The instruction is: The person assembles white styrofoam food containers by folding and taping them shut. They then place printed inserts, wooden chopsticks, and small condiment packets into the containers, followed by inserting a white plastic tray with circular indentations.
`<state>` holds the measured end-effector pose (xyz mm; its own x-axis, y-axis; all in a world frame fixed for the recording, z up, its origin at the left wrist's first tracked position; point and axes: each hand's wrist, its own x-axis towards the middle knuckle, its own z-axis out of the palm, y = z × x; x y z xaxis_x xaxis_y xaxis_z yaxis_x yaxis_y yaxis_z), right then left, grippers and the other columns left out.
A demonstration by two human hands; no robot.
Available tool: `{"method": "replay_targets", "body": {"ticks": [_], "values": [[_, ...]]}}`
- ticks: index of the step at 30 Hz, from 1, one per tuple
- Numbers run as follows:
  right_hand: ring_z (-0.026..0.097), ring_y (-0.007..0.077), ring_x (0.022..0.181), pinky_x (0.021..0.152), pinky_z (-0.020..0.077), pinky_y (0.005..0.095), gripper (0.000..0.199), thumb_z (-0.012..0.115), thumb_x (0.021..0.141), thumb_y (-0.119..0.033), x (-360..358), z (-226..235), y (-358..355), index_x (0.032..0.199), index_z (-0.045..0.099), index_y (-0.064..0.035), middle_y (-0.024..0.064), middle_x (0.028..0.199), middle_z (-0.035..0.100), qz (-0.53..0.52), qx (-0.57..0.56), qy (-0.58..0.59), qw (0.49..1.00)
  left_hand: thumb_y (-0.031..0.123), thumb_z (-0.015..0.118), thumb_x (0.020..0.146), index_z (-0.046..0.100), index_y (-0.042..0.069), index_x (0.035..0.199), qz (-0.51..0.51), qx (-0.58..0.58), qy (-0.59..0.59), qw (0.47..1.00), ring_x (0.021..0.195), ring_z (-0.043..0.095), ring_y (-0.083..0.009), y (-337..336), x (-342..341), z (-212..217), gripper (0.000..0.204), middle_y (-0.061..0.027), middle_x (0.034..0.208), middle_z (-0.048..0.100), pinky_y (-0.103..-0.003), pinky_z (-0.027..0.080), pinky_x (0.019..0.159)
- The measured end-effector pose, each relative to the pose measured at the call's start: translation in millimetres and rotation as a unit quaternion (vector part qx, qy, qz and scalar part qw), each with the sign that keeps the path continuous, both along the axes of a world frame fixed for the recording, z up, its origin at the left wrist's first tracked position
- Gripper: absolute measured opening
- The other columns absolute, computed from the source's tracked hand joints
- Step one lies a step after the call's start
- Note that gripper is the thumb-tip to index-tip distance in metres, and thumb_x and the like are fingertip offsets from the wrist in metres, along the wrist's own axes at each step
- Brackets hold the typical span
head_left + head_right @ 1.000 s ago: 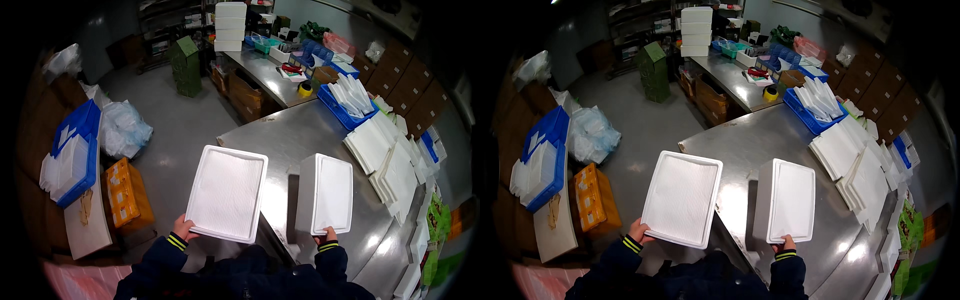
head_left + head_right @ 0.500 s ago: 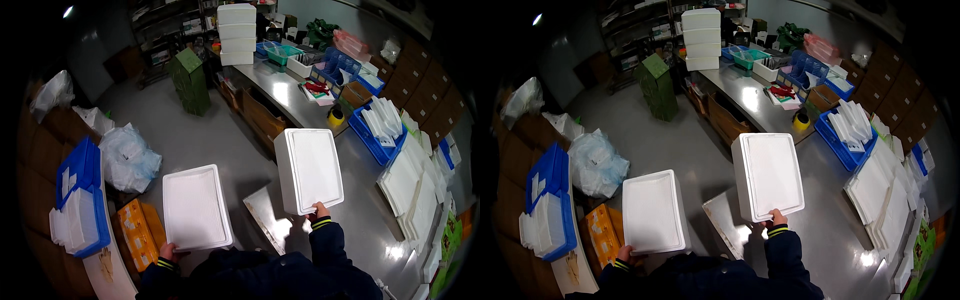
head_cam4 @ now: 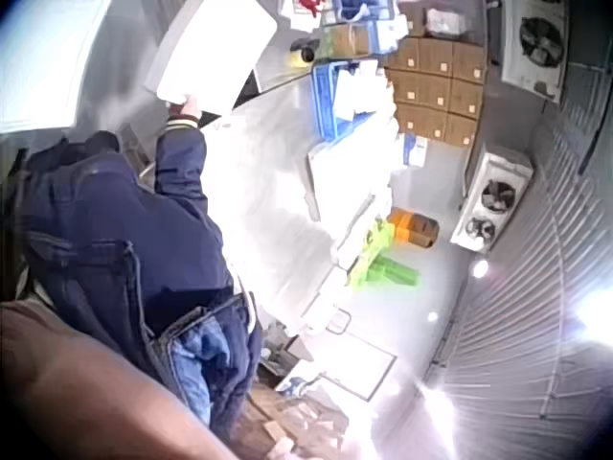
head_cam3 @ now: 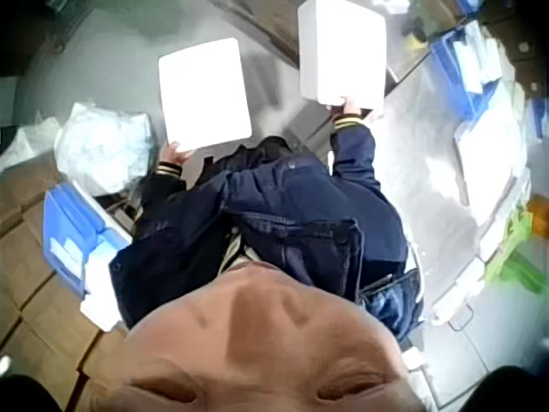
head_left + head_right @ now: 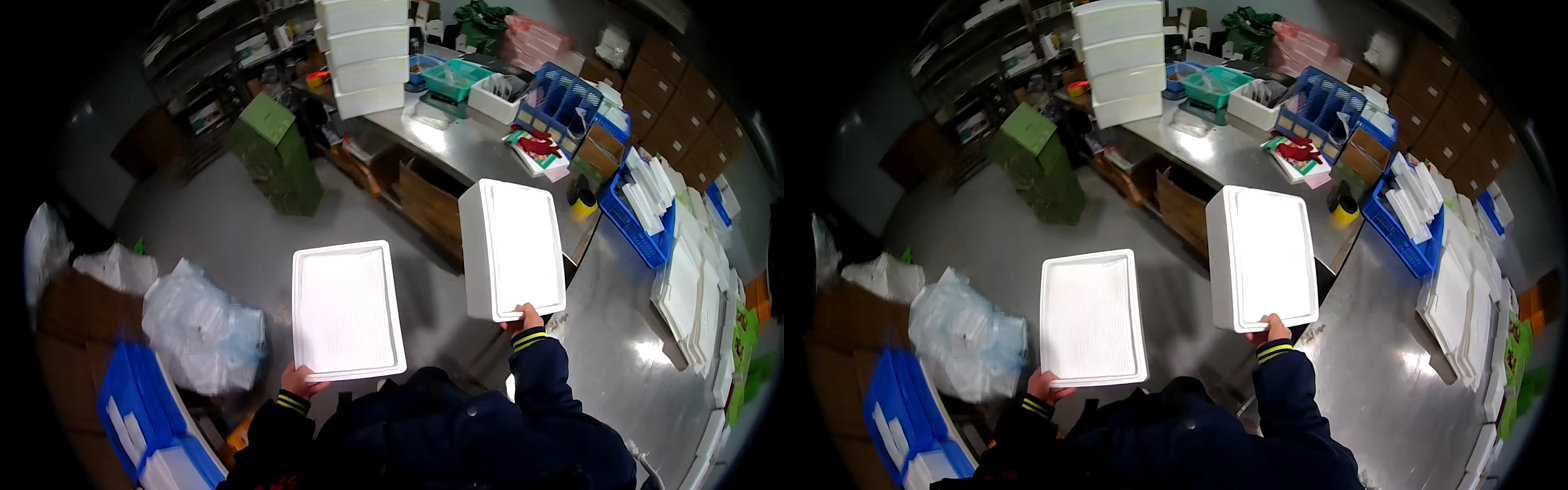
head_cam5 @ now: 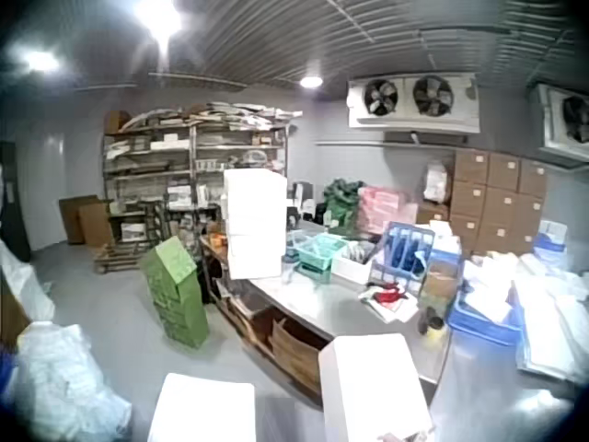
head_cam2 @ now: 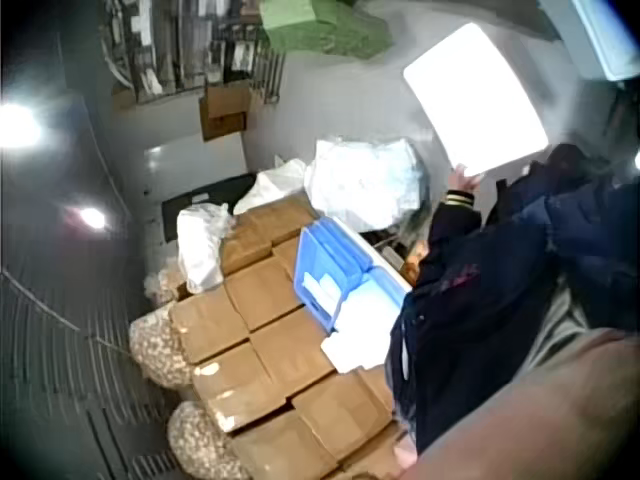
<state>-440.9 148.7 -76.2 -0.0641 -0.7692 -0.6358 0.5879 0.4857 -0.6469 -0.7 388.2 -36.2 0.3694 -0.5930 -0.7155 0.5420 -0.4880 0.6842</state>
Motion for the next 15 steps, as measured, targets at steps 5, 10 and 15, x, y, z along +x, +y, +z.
{"method": "replay_targets", "body": {"ticks": [5, 10, 15], "values": [[0.061, 0.0326, 0.068, 0.049, 0.0526, 0.0411, 0.030, 0.050, 0.072, -0.007, 57.0, 5.7, -54.8, 0.098, 0.049, 0.0076, 0.0185, 0.082, 0.057, -0.073, 0.024, 0.002, 0.997, 0.006, 0.043, 0.078, 0.043, -0.003, 0.113, -0.064, -0.039, -0.002, 0.997, 0.093, 0.058, -0.0340, -157.3, 63.4, 4.8, 0.037, -0.0209, 0.105, 0.052, -0.046, 0.052, 0.077], [0.060, 0.0320, 0.066, 0.048, 0.0516, 0.0393, 0.032, 0.050, 0.072, -0.006, 99.9, 7.2, -152.4, 0.101, 0.049, 0.0066, 0.0174, 0.082, 0.058, -0.111, -0.005, 0.018, 0.994, 0.005, 0.043, 0.077, 0.041, -0.002, 0.112, -0.123, -0.074, 0.000, 0.990, 0.092, 0.057, -0.0352, -331.4, 85.5, 2.6, 0.035, -0.0189, 0.104, 0.051, -0.047, 0.052, 0.076], [0.058, 0.0312, 0.069, 0.056, 0.0516, 0.0414, 0.024, 0.054, 0.072, -0.009, 148.5, -5.0, -253.4, 0.091, 0.051, 0.0045, 0.0181, 0.080, 0.056, -0.135, -0.001, -0.032, 0.990, 0.005, 0.047, 0.076, 0.041, 0.000, 0.107, -0.136, -0.053, 0.063, 0.987, 0.090, 0.057, -0.0361, -474.0, 107.7, -4.3, 0.031, -0.0193, 0.103, 0.051, -0.049, 0.052, 0.072]]}}
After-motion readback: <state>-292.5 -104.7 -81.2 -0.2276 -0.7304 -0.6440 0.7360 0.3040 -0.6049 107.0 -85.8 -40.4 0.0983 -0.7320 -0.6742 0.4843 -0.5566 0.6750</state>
